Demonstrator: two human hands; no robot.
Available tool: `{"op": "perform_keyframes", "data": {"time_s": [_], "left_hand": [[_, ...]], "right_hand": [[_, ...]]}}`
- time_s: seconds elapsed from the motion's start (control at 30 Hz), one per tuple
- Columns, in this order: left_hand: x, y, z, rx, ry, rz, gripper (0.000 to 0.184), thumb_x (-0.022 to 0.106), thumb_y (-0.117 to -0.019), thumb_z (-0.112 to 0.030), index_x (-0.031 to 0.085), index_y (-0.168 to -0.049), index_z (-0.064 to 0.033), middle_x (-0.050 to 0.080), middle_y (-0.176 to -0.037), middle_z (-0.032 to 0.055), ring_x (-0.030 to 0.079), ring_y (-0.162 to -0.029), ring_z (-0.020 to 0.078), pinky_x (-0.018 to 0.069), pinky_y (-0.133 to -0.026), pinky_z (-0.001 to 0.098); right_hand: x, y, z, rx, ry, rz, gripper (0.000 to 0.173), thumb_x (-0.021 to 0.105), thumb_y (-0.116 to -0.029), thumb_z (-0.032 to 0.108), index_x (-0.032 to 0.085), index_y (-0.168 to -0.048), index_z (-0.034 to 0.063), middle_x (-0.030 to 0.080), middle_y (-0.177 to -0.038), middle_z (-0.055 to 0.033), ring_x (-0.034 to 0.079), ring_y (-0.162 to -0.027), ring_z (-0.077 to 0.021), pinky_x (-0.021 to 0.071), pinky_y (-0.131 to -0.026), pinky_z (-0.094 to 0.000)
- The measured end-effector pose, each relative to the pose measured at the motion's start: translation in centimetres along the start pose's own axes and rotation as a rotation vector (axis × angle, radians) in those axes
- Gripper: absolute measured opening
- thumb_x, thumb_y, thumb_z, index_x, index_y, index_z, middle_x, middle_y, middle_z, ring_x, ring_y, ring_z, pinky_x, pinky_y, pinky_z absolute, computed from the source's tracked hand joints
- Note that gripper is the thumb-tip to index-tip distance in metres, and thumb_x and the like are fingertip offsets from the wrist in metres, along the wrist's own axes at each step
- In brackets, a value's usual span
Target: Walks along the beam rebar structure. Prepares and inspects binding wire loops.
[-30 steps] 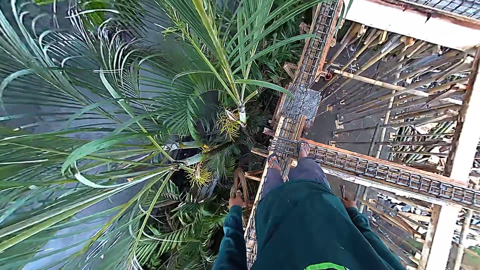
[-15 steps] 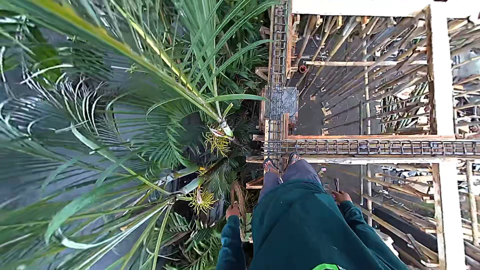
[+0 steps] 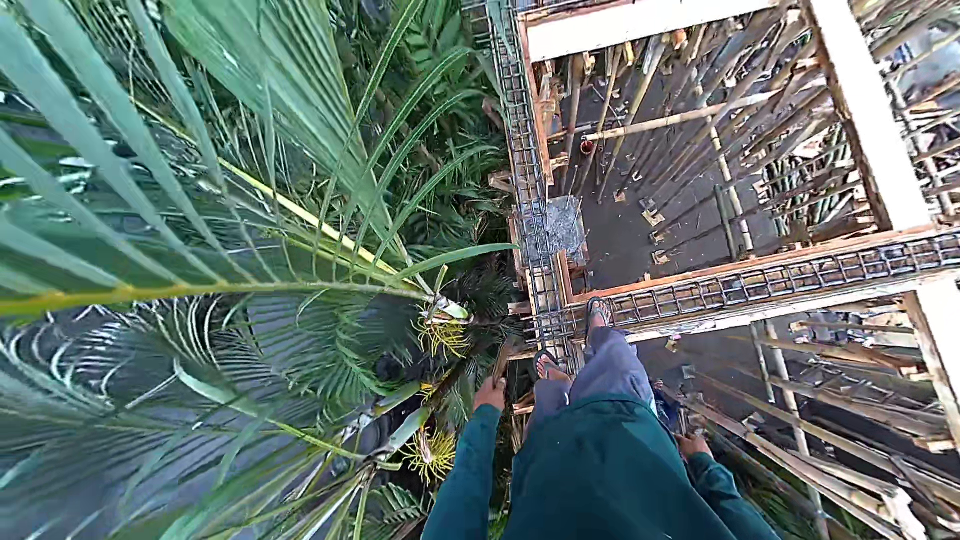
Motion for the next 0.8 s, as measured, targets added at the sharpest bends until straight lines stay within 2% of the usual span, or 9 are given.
{"op": "perform_keyframes", "data": {"time_s": [0.17,0.33,0.43,0.53,0.6,0.63,0.67,0.73,0.8], "left_hand": [[-1.7,-0.4,-12.0,0.182,-0.010,-0.020,0.046,0.051,-0.1086,-0.033,0.059,-0.137,0.0015,0.063,-0.133,0.0263,0.059,-0.128,0.0387,0.0434,-0.111,0.0562],[-3.1,-2.9,-22.1,0.259,-0.001,0.004,0.044,0.053,-0.1077,-0.034,0.060,-0.135,0.0005,0.067,-0.124,0.0262,0.064,-0.119,0.0391,0.0468,-0.105,0.0583],[-3.6,-7.3,-27.7,0.326,0.070,-0.046,0.042,0.056,-0.1062,-0.033,0.065,-0.127,0.0023,0.069,-0.113,0.0247,0.067,-0.108,0.0366,0.0492,-0.099,0.0569],[-3.4,-14.4,-32.0,0.348,0.199,-0.072,0.038,0.056,-0.1065,-0.029,0.066,-0.122,0.0045,0.069,-0.102,0.0208,0.065,-0.091,0.0300,0.0516,-0.089,0.0503],[-2.0,-20.6,-33.0,0.329,0.379,-0.075,0.034,0.053,-0.1079,-0.025,0.065,-0.118,0.0042,0.058,-0.079,0.0089,0.053,-0.063,0.0164,0.0493,-0.063,0.0351],[-0.9,-24.1,-33.1,0.309,0.524,-0.076,0.030,0.051,-0.1088,-0.024,0.063,-0.112,0.0035,0.048,-0.068,0.0020,0.045,-0.052,0.0106,0.0450,-0.053,0.0279],[0.3,-27.9,-33.0,0.284,0.673,-0.078,0.027,0.050,-0.1096,-0.022,0.061,-0.104,0.0015,0.042,-0.061,-0.0026,0.040,-0.046,0.0072,0.0419,-0.047,0.0237],[3.5,-36.1,-31.9,0.236,0.840,-0.089,0.028,0.047,-0.1111,-0.025,0.056,-0.095,-0.0042,0.039,-0.056,-0.0059,0.040,-0.043,0.0061,0.0455,-0.048,0.0232],[7.8,-44.6,-29.1,0.180,0.840,-0.111,0.031,0.044,-0.1124,-0.029,0.056,-0.103,-0.0023,0.044,-0.062,-0.0019,0.048,-0.049,0.0108,0.0538,-0.057,0.0303]], "right_hand": [[-2.3,-2.4,2.9,0.037,-0.082,0.024,0.045,0.058,-0.1071,0.022,0.055,-0.140,-0.0082,0.060,-0.137,-0.0319,0.058,-0.130,-0.0424,0.0438,-0.110,-0.0557],[-6.9,-4.6,10.9,-0.027,-0.023,0.025,0.045,0.059,-0.1062,0.026,0.059,-0.137,-0.0066,0.061,-0.135,-0.0314,0.058,-0.130,-0.0433,0.0427,-0.111,-0.0574],[-9.0,-7.1,16.7,-0.106,0.060,0.035,0.045,0.061,-0.1053,0.029,0.061,-0.132,-0.0072,0.064,-0.130,-0.0319,0.059,-0.126,-0.0455,0.0430,-0.109,-0.0614],[-9.3,-11.3,22.6,-0.174,0.115,0.024,0.043,0.061,-0.1047,0.030,0.063,-0.130,-0.0047,0.067,-0.121,-0.0302,0.063,-0.117,-0.0458,0.0455,-0.103,-0.0645],[-8.7,-15.0,25.8,-0.215,0.132,0.003,0.043,0.060,-0.1050,0.032,0.063,-0.129,-0.0035,0.067,-0.119,-0.0293,0.064,-0.114,-0.0451,0.0460,-0.101,-0.0649],[-8.1,-17.0,27.3,-0.240,0.124,-0.013,0.042,0.059,-0.1053,0.031,0.064,-0.128,-0.0037,0.068,-0.118,-0.0292,0.065,-0.113,-0.0451,0.0468,-0.100,-0.0650],[-7.2,-19.3,28.6,-0.267,0.106,-0.026,0.041,0.059,-0.1056,0.030,0.064,-0.127,-0.0045,0.067,-0.116,-0.0298,0.065,-0.110,-0.0452,0.0469,-0.099,-0.0653],[-4.8,-24.6,29.9,-0.337,0.057,-0.073,0.038,0.059,-0.1048,0.028,0.064,-0.122,-0.0052,0.068,-0.105,-0.0281,0.066,-0.096,-0.0424,0.0503,-0.088,-0.0646],[-1.9,-30.2,30.1,-0.377,-0.007,-0.120,0.036,0.059,-0.1040,0.028,0.064,-0.117,-0.0058,0.066,-0.095,-0.0241,0.065,-0.082,-0.0364,0.0513,-0.078,-0.0606]]}}
Point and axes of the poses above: each hand's wrist, its own y-axis away from the middle knuckle, its own x-axis out of the palm, z = x × y, the point moved 5 cm from there along -y, towards the middle knuckle
